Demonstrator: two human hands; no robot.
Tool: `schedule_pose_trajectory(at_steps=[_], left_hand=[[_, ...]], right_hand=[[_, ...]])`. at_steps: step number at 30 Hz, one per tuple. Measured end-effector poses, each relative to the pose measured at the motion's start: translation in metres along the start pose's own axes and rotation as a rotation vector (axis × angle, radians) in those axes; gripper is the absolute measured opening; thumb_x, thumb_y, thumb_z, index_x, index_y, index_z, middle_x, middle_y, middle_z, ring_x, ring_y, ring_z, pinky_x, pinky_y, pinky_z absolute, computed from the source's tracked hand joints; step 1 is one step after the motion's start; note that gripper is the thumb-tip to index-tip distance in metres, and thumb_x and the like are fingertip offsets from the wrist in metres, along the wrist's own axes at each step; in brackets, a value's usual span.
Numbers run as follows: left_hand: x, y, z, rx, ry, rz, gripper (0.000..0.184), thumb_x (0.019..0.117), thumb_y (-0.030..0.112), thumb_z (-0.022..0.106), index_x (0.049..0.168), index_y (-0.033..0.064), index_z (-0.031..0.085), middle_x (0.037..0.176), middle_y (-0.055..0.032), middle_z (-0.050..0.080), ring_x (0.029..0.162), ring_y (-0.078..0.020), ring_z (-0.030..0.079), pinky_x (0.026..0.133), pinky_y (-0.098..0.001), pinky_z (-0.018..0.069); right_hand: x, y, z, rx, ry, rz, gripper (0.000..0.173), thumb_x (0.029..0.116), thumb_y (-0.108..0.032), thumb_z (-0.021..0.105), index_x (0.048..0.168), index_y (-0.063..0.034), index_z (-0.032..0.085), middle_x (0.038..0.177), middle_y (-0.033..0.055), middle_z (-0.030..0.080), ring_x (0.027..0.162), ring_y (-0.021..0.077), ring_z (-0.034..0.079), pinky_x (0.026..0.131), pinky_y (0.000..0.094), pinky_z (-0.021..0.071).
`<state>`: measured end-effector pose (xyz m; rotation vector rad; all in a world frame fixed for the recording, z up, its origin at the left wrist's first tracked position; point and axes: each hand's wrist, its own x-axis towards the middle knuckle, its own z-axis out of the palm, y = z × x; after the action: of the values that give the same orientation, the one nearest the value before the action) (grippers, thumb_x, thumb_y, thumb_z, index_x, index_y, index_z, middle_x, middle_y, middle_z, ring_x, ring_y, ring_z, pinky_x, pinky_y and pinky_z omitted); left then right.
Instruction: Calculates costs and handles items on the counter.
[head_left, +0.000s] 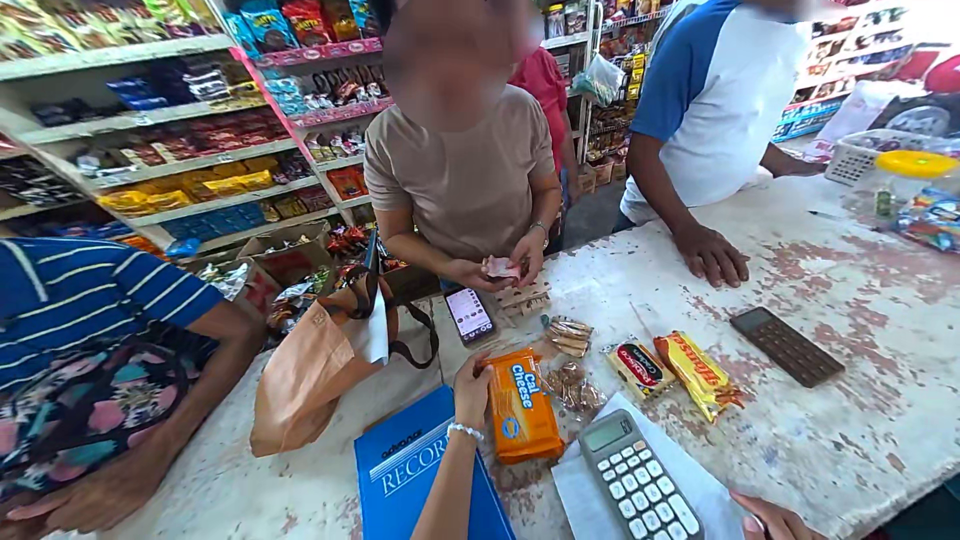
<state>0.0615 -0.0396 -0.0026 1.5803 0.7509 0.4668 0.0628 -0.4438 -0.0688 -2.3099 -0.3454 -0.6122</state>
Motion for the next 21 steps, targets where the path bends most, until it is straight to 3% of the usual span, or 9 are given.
schedule_pose_trajectory(at_steps=[6,9,12,15,21], left_hand=[[0.01,-0.003,-0.025,0.019,0.039,0.039,0.033,0.0988,-0.006,0.052,0.131,-0.0065,0.059,0.114,-0.0209,0.064,0.099,-0.0205,0.061,0.089,-0.0353,0.0505],[0.008,-0.005,-0.018,0.007,0.022,0.08,0.039,0.1018,-0.001,0.046,0.14,-0.0076,0.051,0.13,-0.0262,0.059,0.114,-0.0267,0.06,0.098,-0.0396,0.0484],[0.008,-0.006,-0.012,0.073,-0.048,0.138,0.049,0.1023,0.006,0.048,0.15,-0.006,0.042,0.154,-0.0288,0.041,0.138,-0.0361,0.046,0.112,-0.0464,0.0406],[0.008,-0.008,-0.007,0.246,-0.144,0.238,0.054,0.1009,0.014,0.052,0.151,-0.0043,0.042,0.161,-0.0295,0.029,0.151,-0.0417,0.028,0.122,-0.0518,0.0246],[0.006,-0.001,0.0,0.438,-0.287,0.17,0.05,0.1008,0.01,0.056,0.15,0.0022,0.048,0.166,-0.0248,0.02,0.151,-0.0418,0.025,0.121,-0.0509,0.027]], right_hand=[[0.0,-0.003,-0.001,-0.001,0.01,0.009,0.043,0.1033,-0.028,0.042,0.104,-0.0027,0.076,0.101,0.0215,0.071,0.1,0.0375,0.063,0.097,0.0547,0.0364],[0.0,-0.004,-0.001,0.018,0.013,-0.002,0.042,0.1042,-0.026,0.043,0.105,-0.0004,0.076,0.102,0.023,0.071,0.101,0.037,0.063,0.098,0.0536,0.037],[-0.001,-0.002,-0.001,0.031,0.021,-0.014,0.045,0.1042,-0.028,0.041,0.106,0.0002,0.076,0.102,0.023,0.071,0.101,0.036,0.063,0.098,0.0525,0.0367],[-0.004,0.0,-0.002,0.024,0.043,-0.02,0.047,0.1048,-0.03,0.04,0.105,0.0008,0.075,0.101,0.0222,0.071,0.099,0.0339,0.062,0.097,0.0515,0.0365],[-0.008,0.005,0.005,0.048,0.128,-0.011,0.049,0.1053,-0.035,0.039,0.101,-0.0003,0.074,0.096,0.0185,0.07,0.099,0.0258,0.061,0.098,0.0433,0.034]])
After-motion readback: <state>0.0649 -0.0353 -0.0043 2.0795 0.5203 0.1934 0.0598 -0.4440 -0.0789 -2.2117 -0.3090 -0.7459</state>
